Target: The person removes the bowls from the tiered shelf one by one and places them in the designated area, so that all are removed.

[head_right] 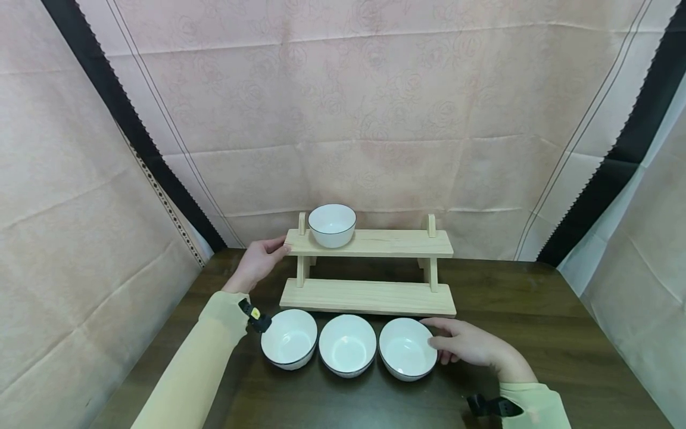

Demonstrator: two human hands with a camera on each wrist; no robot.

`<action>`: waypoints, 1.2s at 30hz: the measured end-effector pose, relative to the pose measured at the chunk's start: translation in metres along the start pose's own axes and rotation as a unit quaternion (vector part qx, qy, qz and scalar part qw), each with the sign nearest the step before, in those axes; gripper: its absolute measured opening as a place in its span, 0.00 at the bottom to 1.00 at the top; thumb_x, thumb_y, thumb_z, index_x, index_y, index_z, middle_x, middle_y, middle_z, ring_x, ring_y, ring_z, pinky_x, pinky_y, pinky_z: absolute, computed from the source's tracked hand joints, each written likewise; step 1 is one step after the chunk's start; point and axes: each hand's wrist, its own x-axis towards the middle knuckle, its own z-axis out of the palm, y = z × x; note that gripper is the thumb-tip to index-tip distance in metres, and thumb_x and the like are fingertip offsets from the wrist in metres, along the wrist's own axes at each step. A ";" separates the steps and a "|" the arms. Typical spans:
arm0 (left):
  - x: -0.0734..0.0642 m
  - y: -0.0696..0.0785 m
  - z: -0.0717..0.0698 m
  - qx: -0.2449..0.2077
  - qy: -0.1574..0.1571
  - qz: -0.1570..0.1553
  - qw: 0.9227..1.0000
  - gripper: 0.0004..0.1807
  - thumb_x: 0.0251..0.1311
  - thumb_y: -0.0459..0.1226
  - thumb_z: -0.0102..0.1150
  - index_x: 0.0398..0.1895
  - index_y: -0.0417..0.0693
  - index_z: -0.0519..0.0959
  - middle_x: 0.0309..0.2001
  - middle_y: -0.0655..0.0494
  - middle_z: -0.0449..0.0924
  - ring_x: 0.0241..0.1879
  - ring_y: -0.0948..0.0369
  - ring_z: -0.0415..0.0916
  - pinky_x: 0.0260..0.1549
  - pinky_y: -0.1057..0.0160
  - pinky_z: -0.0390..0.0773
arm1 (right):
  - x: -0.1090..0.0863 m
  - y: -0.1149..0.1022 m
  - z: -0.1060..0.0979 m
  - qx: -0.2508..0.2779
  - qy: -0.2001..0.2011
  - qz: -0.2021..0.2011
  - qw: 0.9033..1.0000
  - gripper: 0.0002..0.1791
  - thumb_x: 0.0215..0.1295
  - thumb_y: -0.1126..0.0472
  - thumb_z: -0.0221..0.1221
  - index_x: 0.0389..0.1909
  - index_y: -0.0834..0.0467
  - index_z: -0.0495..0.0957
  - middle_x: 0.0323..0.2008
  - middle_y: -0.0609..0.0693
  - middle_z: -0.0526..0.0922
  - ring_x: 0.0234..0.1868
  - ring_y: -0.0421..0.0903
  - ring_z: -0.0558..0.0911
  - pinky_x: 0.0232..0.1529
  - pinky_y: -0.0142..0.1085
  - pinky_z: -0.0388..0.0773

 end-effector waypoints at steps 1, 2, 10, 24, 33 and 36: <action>0.000 0.000 0.000 0.001 0.000 0.000 1.000 0.27 0.66 0.52 0.56 0.67 0.57 0.72 0.63 0.55 0.74 0.62 0.52 0.71 0.59 0.48 0.72 | 0.000 0.000 0.000 -0.002 0.000 0.002 1.000 0.31 0.71 0.53 0.55 0.69 0.64 0.62 0.31 0.56 0.81 0.34 0.54 0.79 0.34 0.44 0.78; 0.000 0.000 0.000 0.001 0.000 0.000 1.000 0.27 0.66 0.52 0.56 0.67 0.57 0.72 0.63 0.55 0.74 0.62 0.53 0.71 0.59 0.48 0.72 | 0.000 0.000 0.000 -0.002 0.000 0.003 1.000 0.31 0.71 0.53 0.55 0.69 0.64 0.62 0.31 0.56 0.81 0.35 0.54 0.79 0.34 0.45 0.78; 0.001 0.000 0.000 -0.002 0.001 -0.001 1.000 0.27 0.66 0.52 0.57 0.67 0.57 0.72 0.63 0.55 0.74 0.62 0.53 0.71 0.58 0.49 0.72 | 0.001 0.001 -0.004 -0.011 0.006 -0.010 1.000 0.26 0.73 0.52 0.53 0.66 0.62 0.67 0.30 0.56 0.81 0.34 0.54 0.79 0.34 0.44 0.79; 0.002 -0.002 0.000 -0.007 0.002 -0.005 1.000 0.27 0.66 0.52 0.57 0.66 0.58 0.73 0.63 0.55 0.74 0.63 0.53 0.69 0.60 0.48 0.71 | 0.003 -0.001 -0.007 -0.031 0.061 -0.029 0.997 0.21 0.74 0.53 0.52 0.61 0.60 0.72 0.31 0.55 0.79 0.34 0.52 0.78 0.32 0.42 0.78; 0.001 -0.001 0.000 -0.010 0.000 -0.008 1.000 0.27 0.65 0.52 0.57 0.67 0.58 0.72 0.63 0.55 0.74 0.62 0.53 0.71 0.59 0.48 0.72 | 0.002 -0.007 -0.008 -0.033 0.101 -0.027 0.994 0.19 0.73 0.54 0.53 0.59 0.60 0.73 0.31 0.55 0.79 0.35 0.51 0.79 0.33 0.41 0.80; 0.002 0.001 -0.001 -0.004 -0.005 -0.001 1.000 0.27 0.66 0.50 0.57 0.67 0.56 0.71 0.63 0.54 0.73 0.61 0.53 0.71 0.59 0.49 0.72 | 0.004 -0.011 -0.009 -0.038 0.126 -0.026 0.991 0.18 0.73 0.55 0.54 0.58 0.59 0.74 0.31 0.55 0.80 0.34 0.52 0.80 0.33 0.41 0.80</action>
